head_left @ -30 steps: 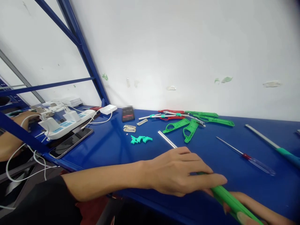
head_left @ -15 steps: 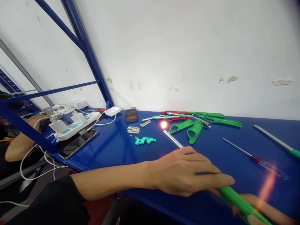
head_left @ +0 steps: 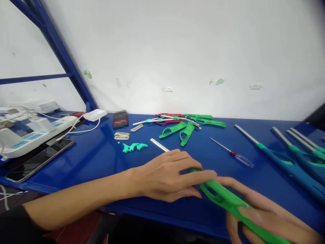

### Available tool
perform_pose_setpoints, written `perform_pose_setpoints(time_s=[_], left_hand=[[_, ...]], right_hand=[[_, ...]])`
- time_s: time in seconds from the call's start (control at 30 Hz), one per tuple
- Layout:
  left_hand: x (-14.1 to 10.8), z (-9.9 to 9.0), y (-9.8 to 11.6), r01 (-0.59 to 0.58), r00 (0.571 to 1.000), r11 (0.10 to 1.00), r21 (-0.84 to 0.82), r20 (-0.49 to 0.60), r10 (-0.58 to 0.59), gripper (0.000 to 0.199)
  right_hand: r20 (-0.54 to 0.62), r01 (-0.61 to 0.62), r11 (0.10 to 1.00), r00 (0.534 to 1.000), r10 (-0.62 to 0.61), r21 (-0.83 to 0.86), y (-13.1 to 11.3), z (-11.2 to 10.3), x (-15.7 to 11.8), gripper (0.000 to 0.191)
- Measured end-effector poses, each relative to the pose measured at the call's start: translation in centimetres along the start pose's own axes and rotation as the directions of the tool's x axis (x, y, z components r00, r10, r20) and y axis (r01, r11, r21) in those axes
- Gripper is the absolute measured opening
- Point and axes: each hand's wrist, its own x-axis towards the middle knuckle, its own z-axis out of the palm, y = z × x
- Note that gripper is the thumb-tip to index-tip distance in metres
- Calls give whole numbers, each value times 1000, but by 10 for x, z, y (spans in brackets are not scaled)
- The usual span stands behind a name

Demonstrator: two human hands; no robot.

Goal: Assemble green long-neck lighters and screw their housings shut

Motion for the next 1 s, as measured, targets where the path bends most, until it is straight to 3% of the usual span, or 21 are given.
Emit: perform_pose_setpoints(time_s=[0.1, 0.2, 0.27, 0.3, 0.33, 0.4, 0.43, 0.57, 0.67, 0.83, 1.0], left_hand=[[0, -1, 0, 1, 1000, 999, 54, -8, 0, 32], [1, 0, -3, 16, 1000, 994, 105, 3, -17, 28], [0, 1, -6, 44, 998, 992, 122, 39, -50, 30], [0, 1, -7, 63, 995, 990, 127, 67, -72, 33], [-1, 2, -8, 84, 990, 987, 134, 99, -98, 36], [-3, 2, -8, 133, 972, 979, 156, 175, -159, 41], [-3, 2, -8, 159, 959, 973, 167, 209, -193, 41], [-3, 0, -5, 242, 919, 958, 157, 281, -278, 44], [-1, -1, -2, 278, 905, 953, 117, 300, -301, 42], [-1, 1, 1, 237, 937, 968, 89, 243, -252, 37], [-4, 0, -1, 191, 973, 981, 44, 121, -195, 23]], right_hand=[[-18, -57, 993, 998, 59, 101, -30, 12, -7, 82], [-65, -50, 990, 996, 59, 135, -44, 12, -12, 72], [-85, -31, 999, 996, 32, 21, -44, 8, -14, 72], [-188, 21, 997, 982, -34, -68, -43, 6, -15, 70], [-298, 75, 984, 947, -122, -164, -42, 6, -15, 69], [-408, 142, 930, 868, -281, -339, -41, 8, -14, 69], [-416, 147, 902, 849, -326, -405, -41, 10, -13, 68], [-384, 124, 836, 845, -371, -535, -46, 19, -10, 62], [-409, 140, 803, 803, -434, -579, -47, 20, -10, 57], [-310, 170, 653, 774, -552, -738, -43, 18, -11, 43], [-245, 220, 479, 640, -729, -850, -44, 24, -12, 31]])
